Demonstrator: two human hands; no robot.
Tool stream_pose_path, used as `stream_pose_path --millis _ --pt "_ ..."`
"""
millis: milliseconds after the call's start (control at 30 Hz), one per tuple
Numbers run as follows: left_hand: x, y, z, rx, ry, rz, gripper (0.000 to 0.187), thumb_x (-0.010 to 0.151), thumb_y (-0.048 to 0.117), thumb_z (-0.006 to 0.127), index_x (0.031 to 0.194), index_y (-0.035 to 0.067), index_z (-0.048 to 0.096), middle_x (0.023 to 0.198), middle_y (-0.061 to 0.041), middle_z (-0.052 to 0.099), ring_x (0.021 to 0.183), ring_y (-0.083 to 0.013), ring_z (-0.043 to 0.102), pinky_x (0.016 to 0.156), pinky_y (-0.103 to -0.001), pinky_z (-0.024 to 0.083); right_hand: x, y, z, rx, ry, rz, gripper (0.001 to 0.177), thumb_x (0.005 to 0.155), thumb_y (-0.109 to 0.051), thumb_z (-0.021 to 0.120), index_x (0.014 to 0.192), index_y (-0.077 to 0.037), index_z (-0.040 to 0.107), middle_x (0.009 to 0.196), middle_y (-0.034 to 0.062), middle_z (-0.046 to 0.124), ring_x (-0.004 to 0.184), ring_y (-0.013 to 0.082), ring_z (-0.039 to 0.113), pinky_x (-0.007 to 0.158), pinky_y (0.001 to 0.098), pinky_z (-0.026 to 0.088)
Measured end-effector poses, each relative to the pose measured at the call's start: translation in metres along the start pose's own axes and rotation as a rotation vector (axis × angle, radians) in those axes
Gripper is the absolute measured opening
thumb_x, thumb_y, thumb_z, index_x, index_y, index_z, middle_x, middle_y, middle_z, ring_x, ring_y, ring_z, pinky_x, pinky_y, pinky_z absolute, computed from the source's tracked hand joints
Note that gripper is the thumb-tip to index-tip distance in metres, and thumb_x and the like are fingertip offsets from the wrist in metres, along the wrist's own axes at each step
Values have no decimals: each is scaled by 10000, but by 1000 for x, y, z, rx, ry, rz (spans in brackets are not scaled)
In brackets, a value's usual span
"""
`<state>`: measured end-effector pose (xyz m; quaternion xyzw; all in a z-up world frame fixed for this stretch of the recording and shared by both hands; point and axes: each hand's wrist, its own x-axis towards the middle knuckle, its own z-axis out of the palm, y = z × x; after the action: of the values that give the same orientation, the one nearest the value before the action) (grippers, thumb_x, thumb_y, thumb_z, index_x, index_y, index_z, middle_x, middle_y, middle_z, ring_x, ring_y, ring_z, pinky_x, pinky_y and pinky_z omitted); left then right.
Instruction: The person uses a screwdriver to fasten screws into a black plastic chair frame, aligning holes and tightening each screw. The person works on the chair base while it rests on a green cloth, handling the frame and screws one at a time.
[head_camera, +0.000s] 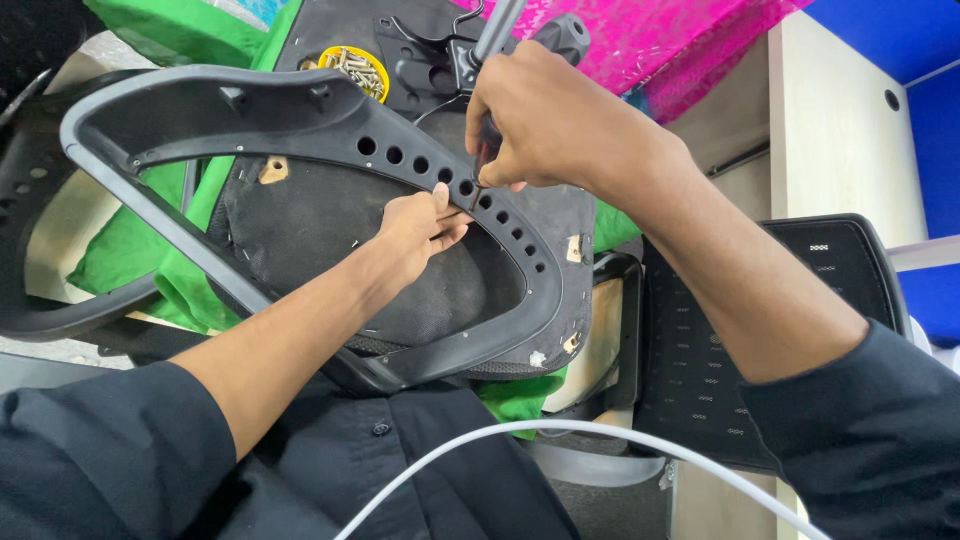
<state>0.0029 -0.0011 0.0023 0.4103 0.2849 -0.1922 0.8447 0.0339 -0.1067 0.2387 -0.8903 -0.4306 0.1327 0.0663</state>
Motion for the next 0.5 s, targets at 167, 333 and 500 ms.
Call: stream_pose_path --millis 167,333,500 --pt "-1 1 1 21 12 3 264 1048 228 524 1080 2 655 1062 -104 739 962 -195 711 822 -357 559 5 2 -1 -93 36 -219 307 568 12 856 870 -9 802 822 154 751 792 289 737 686 393 573" --pt "2 -1 -1 29 4 4 268 1047 232 519 1089 5 655 1068 -103 739 981 -201 716 830 -362 564 -3 -2 -3 -65 -71 -140 266 630 -6 857 889 -29 804 842 127 770 820 257 757 731 381 589" --pt "5 -2 -1 24 -5 7 279 1051 229 512 1125 -8 639 1101 -115 718 1018 -222 712 877 -389 582 -3 -1 -9 -71 -188 31 412 785 -291 868 1084 -31 756 946 149 766 844 256 747 741 381 597"
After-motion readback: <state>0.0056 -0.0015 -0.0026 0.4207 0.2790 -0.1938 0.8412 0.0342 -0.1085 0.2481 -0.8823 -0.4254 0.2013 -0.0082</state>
